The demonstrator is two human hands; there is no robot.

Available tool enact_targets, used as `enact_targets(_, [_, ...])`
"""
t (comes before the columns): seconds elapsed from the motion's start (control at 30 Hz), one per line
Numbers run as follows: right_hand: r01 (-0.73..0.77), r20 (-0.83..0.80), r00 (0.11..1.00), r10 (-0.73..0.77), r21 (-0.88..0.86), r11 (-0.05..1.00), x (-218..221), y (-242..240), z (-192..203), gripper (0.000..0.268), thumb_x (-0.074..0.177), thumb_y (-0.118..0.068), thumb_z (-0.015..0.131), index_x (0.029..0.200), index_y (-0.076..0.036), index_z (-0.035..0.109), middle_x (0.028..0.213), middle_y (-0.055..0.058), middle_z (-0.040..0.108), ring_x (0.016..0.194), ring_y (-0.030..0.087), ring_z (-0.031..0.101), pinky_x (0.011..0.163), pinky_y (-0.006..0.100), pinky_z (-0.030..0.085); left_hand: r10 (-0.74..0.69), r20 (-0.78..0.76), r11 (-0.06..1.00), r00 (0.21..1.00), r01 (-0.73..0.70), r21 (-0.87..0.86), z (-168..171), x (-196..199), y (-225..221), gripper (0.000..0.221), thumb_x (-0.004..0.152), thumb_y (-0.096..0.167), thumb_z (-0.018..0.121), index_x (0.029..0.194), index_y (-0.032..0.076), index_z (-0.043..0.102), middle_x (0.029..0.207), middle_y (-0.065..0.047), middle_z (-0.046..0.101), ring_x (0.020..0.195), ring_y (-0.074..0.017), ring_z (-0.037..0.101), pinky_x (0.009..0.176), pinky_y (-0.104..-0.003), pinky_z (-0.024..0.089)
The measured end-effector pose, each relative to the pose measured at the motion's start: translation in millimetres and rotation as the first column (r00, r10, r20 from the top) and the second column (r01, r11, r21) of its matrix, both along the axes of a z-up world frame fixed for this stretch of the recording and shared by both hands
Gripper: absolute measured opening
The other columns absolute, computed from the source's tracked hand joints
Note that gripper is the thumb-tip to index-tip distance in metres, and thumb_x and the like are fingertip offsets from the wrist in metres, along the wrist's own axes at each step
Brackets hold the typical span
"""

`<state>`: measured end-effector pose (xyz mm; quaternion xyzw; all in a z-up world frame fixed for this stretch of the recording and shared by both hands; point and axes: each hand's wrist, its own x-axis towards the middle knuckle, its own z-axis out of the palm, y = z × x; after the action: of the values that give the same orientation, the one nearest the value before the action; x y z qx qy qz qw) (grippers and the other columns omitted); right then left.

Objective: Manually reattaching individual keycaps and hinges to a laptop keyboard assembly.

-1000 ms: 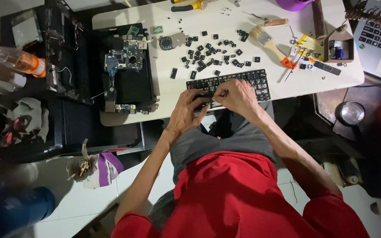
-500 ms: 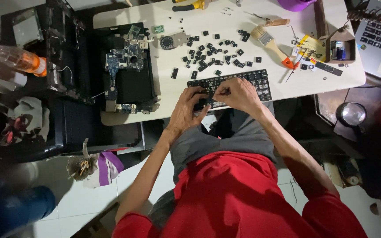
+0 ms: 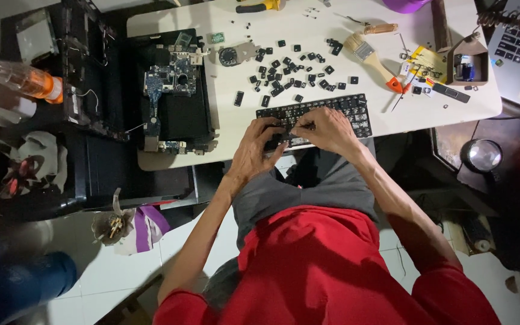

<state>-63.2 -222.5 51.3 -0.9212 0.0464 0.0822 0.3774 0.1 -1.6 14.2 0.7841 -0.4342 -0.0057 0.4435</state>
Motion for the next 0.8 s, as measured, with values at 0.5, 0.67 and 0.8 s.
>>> enact_targets(0.5, [0.051,0.175,0.984,-0.029,-0.121,0.991,-6,5,-24,0.022,0.095,-0.035,0.075,0.088,-0.014,0.073,0.084,0.006,0.069,0.095,0.038,0.067,0.085,0.059,0.048,-0.087,0.191,0.996,0.978,0.079,0.048,-10,3,3,0.017,0.099,0.025,0.067,0.107,0.014,0.078,0.124,-0.012,0.063,0.123,-0.0354,0.059,0.103,-0.049,0.047])
enact_targets(0.67, [0.110,0.204,0.975,-0.087,-0.108,0.988,-10,9,-23,0.022,0.095,-0.030,0.075,0.087,-0.010,0.069,0.082,0.009,0.066,0.094,0.043,0.065,0.098,0.072,0.040,-0.112,0.259,0.993,0.959,0.099,0.061,-12,3,3,0.013,0.097,0.020,0.068,0.103,0.014,0.079,0.125,-0.016,0.062,0.120,-0.0389,0.058,0.103,-0.052,0.045])
enact_targets(0.8, [0.146,0.232,0.965,-0.121,-0.095,0.985,-15,12,-39,0.020,0.093,-0.031,0.077,0.088,-0.013,0.070,0.083,0.005,0.065,0.096,0.039,0.066,0.101,0.074,0.036,-0.121,0.304,0.989,0.945,0.089,0.116,-20,3,5,0.018,0.098,0.028,0.066,0.107,0.018,0.078,0.129,-0.012,0.060,0.126,-0.0340,0.056,0.107,-0.050,0.044])
